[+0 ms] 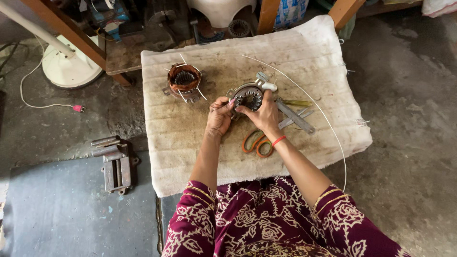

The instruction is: The person uses a screwdriver to adjust or tighten components on a small electrical part, likely a motor or fan assembly, while holding it with the other hand. The work is performed on a cloth-covered surface with tools and another similar component nearby.

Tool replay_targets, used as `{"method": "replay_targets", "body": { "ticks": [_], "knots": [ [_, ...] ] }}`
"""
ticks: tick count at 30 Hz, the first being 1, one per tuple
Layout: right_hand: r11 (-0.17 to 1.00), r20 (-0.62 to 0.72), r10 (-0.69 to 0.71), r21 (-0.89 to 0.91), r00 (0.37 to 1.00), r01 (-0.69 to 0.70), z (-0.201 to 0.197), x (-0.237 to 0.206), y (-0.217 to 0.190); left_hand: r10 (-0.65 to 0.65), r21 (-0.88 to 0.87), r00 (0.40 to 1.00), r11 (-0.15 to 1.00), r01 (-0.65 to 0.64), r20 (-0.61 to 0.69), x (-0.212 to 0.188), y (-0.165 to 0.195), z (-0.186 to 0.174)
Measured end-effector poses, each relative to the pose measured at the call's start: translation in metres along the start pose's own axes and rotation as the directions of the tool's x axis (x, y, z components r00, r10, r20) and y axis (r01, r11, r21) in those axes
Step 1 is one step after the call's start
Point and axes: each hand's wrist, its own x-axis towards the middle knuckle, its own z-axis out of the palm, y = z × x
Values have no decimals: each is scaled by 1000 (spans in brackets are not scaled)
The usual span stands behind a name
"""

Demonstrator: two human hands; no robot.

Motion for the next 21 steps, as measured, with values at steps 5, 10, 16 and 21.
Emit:
{"method": "replay_targets", "body": {
  "ticks": [5,10,16,21],
  "knots": [
    [993,-82,-98,-76,992,92,-1,-7,-8,-12,-4,1000,1000,12,2,-1,2,4],
    [998,-50,-41,-40,998,39,0,-6,-9,-4,11,999,1000,4,33,-2,4,4],
    [1000,-133,-21,-17,991,18,10,-6,-11,8,23,1000,1000,-8,18,0,3,1],
    [995,-70,-85,48,994,88,4,-5,-8,-21,-1,1000,1000,21,18,-2,4,0]
  ]
}}
